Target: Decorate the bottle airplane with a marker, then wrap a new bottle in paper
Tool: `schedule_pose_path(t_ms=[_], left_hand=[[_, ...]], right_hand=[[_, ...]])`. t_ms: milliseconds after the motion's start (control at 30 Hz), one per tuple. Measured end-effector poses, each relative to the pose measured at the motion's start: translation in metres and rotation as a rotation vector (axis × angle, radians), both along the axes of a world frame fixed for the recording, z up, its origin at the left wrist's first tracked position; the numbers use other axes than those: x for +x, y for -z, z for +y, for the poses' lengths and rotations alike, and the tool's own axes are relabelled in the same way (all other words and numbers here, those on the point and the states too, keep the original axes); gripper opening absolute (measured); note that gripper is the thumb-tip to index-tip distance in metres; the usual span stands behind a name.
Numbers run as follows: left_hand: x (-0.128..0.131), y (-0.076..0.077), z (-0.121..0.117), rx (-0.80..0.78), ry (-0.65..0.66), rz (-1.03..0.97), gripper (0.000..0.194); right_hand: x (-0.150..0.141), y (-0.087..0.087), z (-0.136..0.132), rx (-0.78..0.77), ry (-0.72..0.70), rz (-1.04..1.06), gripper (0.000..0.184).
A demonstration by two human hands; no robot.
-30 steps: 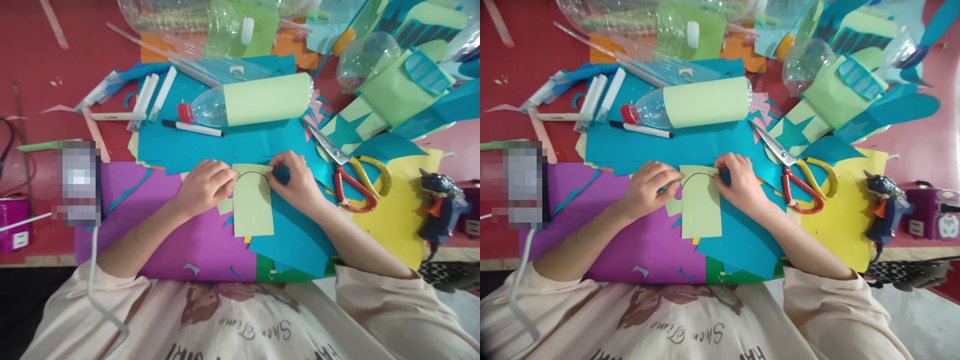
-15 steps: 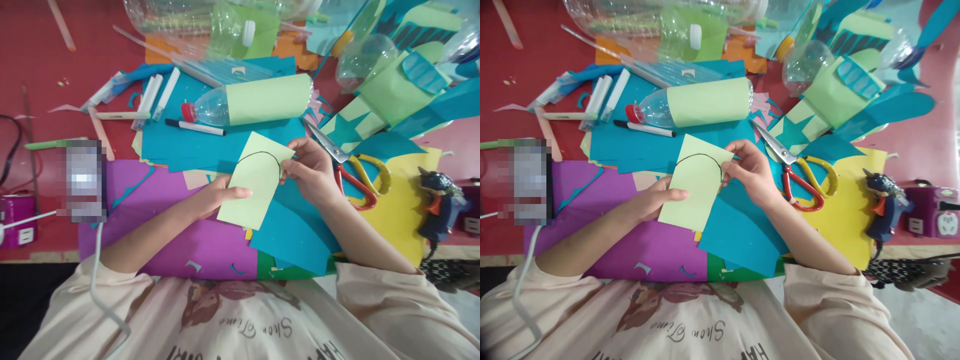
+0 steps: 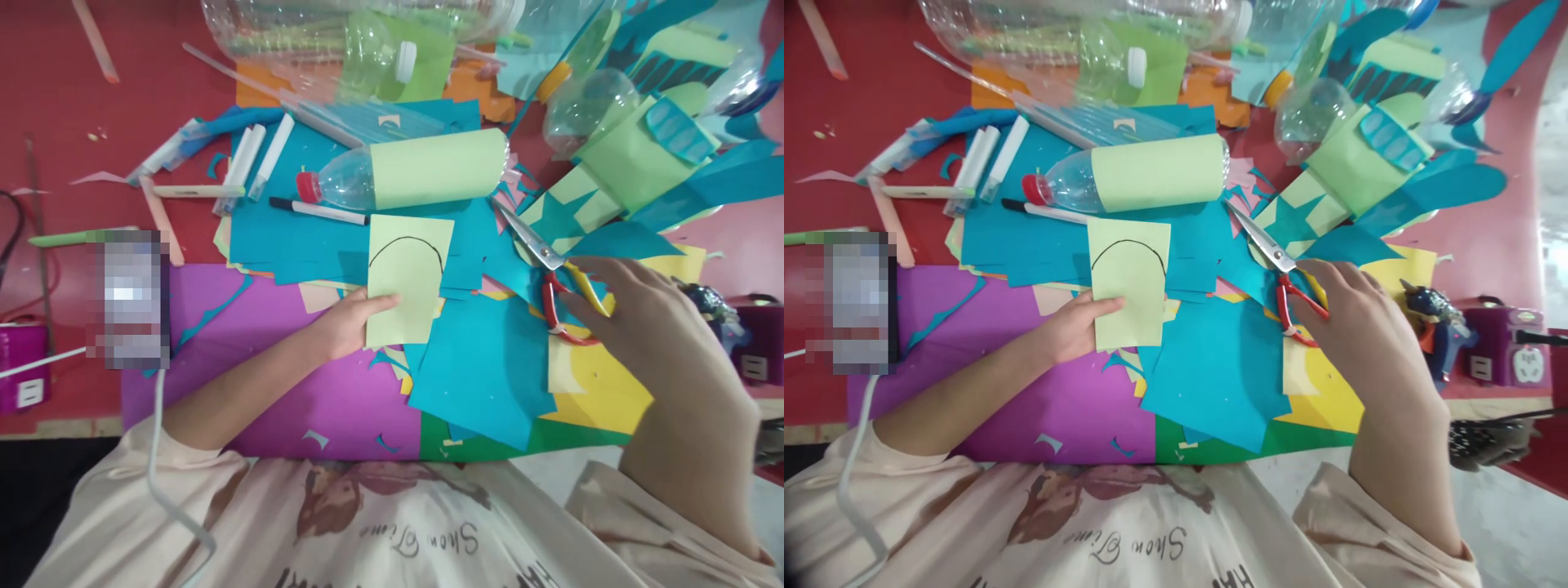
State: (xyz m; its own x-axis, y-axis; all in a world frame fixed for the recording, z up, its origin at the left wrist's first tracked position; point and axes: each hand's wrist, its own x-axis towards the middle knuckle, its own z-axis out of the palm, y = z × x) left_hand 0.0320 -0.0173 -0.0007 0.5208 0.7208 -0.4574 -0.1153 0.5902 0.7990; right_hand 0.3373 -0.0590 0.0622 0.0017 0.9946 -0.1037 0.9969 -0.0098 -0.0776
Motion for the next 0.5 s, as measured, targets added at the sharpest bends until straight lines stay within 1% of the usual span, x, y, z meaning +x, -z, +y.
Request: schedule_pose_path(t_ms=[67,100,167,233,367,433,500], left_hand=[[0.000,0.001,0.000,-0.184,-0.001,-0.129,0.037],[0.000,0.002,0.000,-0.226,-0.013,-0.161,0.038],[0.000,0.002,0.000,-0.279,-0.038,-0.196,0.039],[0.000,0.000,0.000,-0.322,-0.059,-0.203,0.039],[0.001,-0.005,-0.002,-0.369,-0.074,-0.121,0.042],[0.002,-0.008,-0.003,-0.382,-0.079,-0.087,0.044],[0.002,-0.009,-0.003,-0.390,-0.087,-0.078,0.044]], right_hand=[[0.013,0.007,-0.005,-0.069,0.005,-0.070,0.050],[0.017,0.011,-0.006,-0.071,-0.001,-0.087,0.053],[0.019,0.016,-0.006,-0.074,0.020,-0.092,0.057],[0.017,0.018,-0.002,-0.098,0.070,-0.104,0.062],[0.012,0.018,0.011,-0.209,0.101,-0.137,0.073],[0.010,0.017,0.017,-0.243,0.126,-0.104,0.072],[0.009,0.017,0.022,-0.215,0.160,-0.052,0.063]])
